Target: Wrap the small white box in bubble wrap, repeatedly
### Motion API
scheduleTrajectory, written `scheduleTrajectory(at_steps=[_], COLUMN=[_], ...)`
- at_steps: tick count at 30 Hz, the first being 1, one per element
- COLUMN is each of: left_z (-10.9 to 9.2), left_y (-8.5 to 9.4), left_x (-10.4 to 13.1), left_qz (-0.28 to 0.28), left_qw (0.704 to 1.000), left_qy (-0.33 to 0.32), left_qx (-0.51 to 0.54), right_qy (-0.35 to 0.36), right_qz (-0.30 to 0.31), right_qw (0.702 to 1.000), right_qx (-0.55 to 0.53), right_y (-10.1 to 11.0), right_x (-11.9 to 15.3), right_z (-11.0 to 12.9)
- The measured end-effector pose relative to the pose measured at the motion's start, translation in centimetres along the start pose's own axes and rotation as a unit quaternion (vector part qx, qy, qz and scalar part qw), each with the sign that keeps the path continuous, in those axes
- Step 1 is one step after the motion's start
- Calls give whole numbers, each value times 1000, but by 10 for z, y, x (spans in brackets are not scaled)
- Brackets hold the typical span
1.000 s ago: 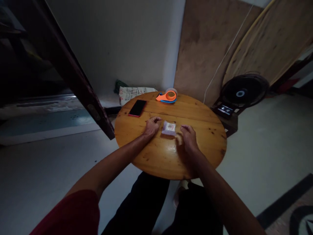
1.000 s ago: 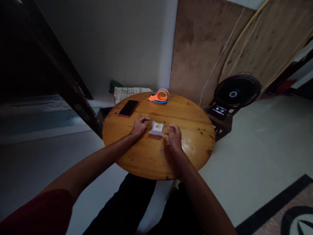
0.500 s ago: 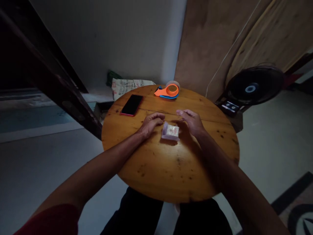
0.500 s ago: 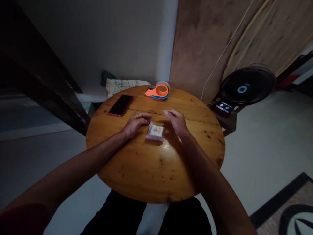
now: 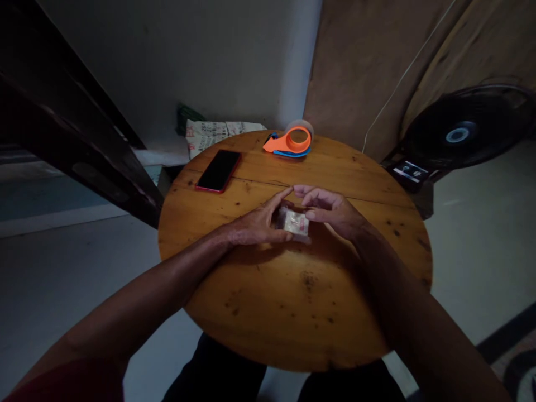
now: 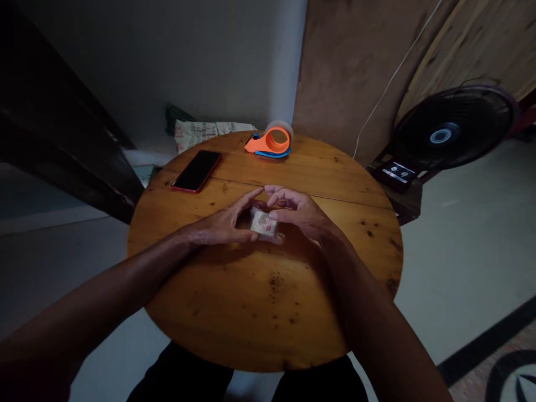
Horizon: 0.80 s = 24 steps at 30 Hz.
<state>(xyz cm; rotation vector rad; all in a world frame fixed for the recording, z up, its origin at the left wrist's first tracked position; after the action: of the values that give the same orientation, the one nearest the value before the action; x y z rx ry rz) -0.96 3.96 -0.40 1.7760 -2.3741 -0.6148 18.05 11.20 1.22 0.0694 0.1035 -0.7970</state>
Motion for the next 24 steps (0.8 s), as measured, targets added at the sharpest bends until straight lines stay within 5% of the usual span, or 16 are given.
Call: scheduleTrajectory(at_steps=[12, 20, 24], left_z=[4, 1, -1], left_y=[-1, -1, 0], left_x=[-2, -1, -1], left_qz=[-22, -19, -25], left_qw=[1000, 999, 998], left_qy=[11, 1, 11], left_qx=[-19, -41, -50], right_qy=[41, 83, 57], right_qz=[34, -32, -2], right_qw=[987, 985, 989], right_qx=[152, 148, 140], right_y=[-5, -3, -2], right_x=[2, -1, 0], right_z=[6, 6, 7])
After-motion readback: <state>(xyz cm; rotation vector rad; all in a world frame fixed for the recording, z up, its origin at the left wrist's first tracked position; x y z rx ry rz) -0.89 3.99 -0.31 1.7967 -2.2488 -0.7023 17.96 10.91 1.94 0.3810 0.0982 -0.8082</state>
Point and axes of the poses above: each hand's wrist, its own x-axis away from the middle knuckle, its own y-axis out of the back of the hand, z = x × y, the point moved 2 cm from there along -x, towards the middle knuckle, and after that the axes turned 9 degrees about -x, right-handed, at the moved point
